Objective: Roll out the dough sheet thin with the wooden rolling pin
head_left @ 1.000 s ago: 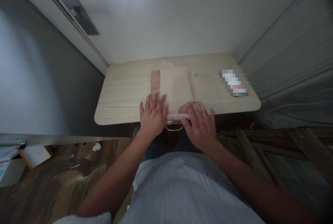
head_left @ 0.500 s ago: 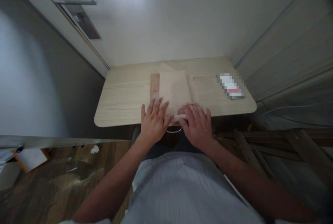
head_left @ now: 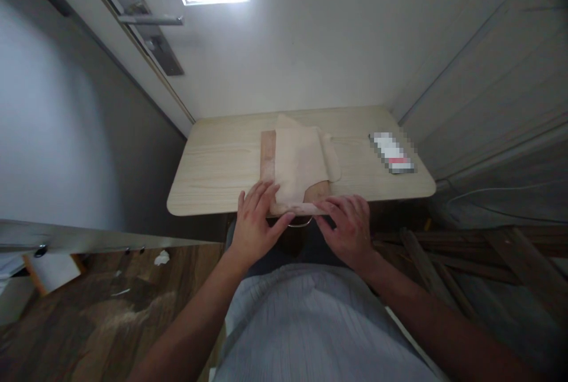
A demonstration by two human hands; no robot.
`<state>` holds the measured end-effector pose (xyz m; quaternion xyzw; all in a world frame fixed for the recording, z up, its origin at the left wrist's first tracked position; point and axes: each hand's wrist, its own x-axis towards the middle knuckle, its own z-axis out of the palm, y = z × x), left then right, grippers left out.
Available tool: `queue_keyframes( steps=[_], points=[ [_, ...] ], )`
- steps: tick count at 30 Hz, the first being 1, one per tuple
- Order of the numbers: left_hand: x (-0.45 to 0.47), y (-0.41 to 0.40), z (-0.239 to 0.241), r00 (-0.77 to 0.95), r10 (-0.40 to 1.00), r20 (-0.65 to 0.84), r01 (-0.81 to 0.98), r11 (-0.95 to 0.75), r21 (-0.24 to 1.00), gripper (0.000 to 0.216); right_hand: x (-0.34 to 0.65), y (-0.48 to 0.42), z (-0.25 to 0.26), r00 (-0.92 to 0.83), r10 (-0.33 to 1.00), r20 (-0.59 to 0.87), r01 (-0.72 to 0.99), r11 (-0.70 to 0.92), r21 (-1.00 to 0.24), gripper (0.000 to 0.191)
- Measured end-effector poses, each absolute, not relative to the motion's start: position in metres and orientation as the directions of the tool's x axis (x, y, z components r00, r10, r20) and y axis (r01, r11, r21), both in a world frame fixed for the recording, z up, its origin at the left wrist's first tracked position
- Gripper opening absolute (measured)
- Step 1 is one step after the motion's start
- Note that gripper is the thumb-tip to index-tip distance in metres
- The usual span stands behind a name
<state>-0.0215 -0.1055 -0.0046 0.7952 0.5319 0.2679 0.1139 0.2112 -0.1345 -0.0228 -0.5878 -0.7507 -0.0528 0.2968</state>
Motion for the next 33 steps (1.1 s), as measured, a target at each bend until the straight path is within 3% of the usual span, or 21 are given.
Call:
queue_keyframes(
  steps=[5, 9, 12, 17, 20, 26, 29, 33],
  points=[
    [-0.02, -0.058, 0.006, 0.177, 0.841, 0.512, 0.679, -0.48, 0.555, 0.043, 0.224, -0.103, -0.018, -0.004, 0.85, 0.527, 0.918, 0.212, -0.334, 0.022],
    [0.003, 0.0, 0.016, 0.144, 0.831, 0.538, 0.705, -0.467, 0.533, 0.039, 0.236, -0.064, -0.013, 0.039, 0.888, 0.459, 0.919, 0.148, -0.366, 0.028],
    [0.028, 0.038, 0.02, 0.155, 0.851, 0.502, 0.765, -0.425, 0.484, 0.042, 0.243, -0.041, -0.013, 0.01, 0.925, 0.379, 0.942, 0.119, -0.315, 0.029],
    [0.051, 0.073, 0.006, 0.176, 0.939, 0.296, 0.889, -0.281, 0.362, 0.046, 0.251, -0.021, -0.017, -0.099, 0.951, 0.294, 0.939, 0.187, -0.29, 0.03],
    [0.049, 0.077, -0.007, 0.196, 0.959, 0.204, 0.924, -0.25, 0.289, 0.048, 0.249, -0.011, -0.016, -0.059, 0.965, 0.254, 0.952, 0.131, -0.278, 0.038],
    [0.039, 0.064, -0.017, 0.273, 0.947, 0.169, 0.927, -0.306, 0.216, 0.055, 0.237, 0.008, -0.011, 0.146, 0.987, 0.068, 0.974, -0.131, -0.186, 0.059],
    [0.035, 0.05, -0.017, 0.283, 0.947, 0.154, 0.93, -0.31, 0.196, 0.057, 0.232, 0.004, -0.01, 0.154, 0.988, 0.019, 0.976, -0.149, -0.159, 0.062],
    [0.031, 0.03, -0.016, 0.291, 0.943, 0.159, 0.931, -0.317, 0.181, 0.057, 0.228, -0.013, -0.011, 0.125, 0.99, 0.072, 0.985, -0.115, -0.132, 0.062]
  ],
)
